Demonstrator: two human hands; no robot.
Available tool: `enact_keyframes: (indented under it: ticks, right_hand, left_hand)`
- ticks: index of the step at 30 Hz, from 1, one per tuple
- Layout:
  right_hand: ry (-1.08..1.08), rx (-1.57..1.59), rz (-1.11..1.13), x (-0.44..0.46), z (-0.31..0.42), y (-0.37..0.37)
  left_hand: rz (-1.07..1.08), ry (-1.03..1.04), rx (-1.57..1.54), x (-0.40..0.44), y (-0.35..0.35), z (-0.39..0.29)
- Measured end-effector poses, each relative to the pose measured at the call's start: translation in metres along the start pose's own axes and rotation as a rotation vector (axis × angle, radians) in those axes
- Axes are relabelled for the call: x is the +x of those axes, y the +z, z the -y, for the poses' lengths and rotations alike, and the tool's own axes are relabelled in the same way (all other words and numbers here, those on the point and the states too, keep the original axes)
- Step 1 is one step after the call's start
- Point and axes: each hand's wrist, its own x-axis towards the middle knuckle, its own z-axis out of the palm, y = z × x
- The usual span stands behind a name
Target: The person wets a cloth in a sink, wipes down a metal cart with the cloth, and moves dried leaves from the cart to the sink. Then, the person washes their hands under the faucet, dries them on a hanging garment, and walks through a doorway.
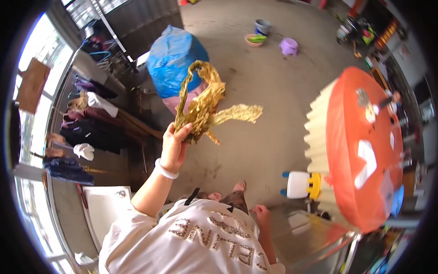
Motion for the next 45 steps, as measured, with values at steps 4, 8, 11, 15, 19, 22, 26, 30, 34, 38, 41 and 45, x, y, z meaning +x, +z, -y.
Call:
enact_keyframes:
  ticks: [4,8,11,15,19,22,26,30,34,38,41,45]
  right_hand:
    - [0.044,-0.106,0.217,0.094,-0.013,-0.02]
    - [-0.061,-0.361,0.353,0.184,0.019,-0.034]
    - [0.052,-0.346,0.389,0.236,0.067,-0.043]
    - [0.147,-0.355,0.411,0.309,0.107,-0.05]
    - [0.121,-0.468,0.457,0.351,0.148,-0.028]
    - [0.051,-0.495,0.526,0.335,0.176,0.014]
    - [-0.021,-0.569,0.715,0.32,0.173,0.073]
    - [-0.261,-0.896,0.914,0.262,0.179,0.12]
    - [-0.295,-1.0,0.991,0.199,0.188,0.179]
    - [-0.414,-1.08,1.159,0.183,0.189,0.222]
    - [-0.499,-1.084,1.269,0.21,0.158,0.251]
    - [-0.739,-1.26,1.42,0.286,0.162,0.303]
  left_hand:
    - [-0.236,0.05,0.103,0.003,-0.03,0.004]
    - [-0.439,0.118,0.071,0.002,-0.06,-0.008]
    - [-0.588,0.174,0.034,-0.014,-0.067,-0.015]
    - [-0.677,0.214,-0.028,-0.042,-0.081,-0.015]
    - [-0.764,0.258,-0.078,-0.083,-0.094,-0.028]
    - [-0.791,0.302,-0.139,-0.117,-0.131,-0.03]
    - [-0.79,0.308,-0.178,-0.172,-0.17,-0.039]
    - [-0.794,0.312,-0.212,-0.231,-0.2,-0.06]
    - [-0.777,0.365,-0.301,-0.287,-0.218,-0.079]
    - [-0.817,0.418,-0.375,-0.34,-0.223,-0.087]
    - [-0.85,0.542,-0.476,-0.382,-0.226,-0.081]
    - [-1.034,0.69,-0.517,-0.424,-0.203,-0.076]
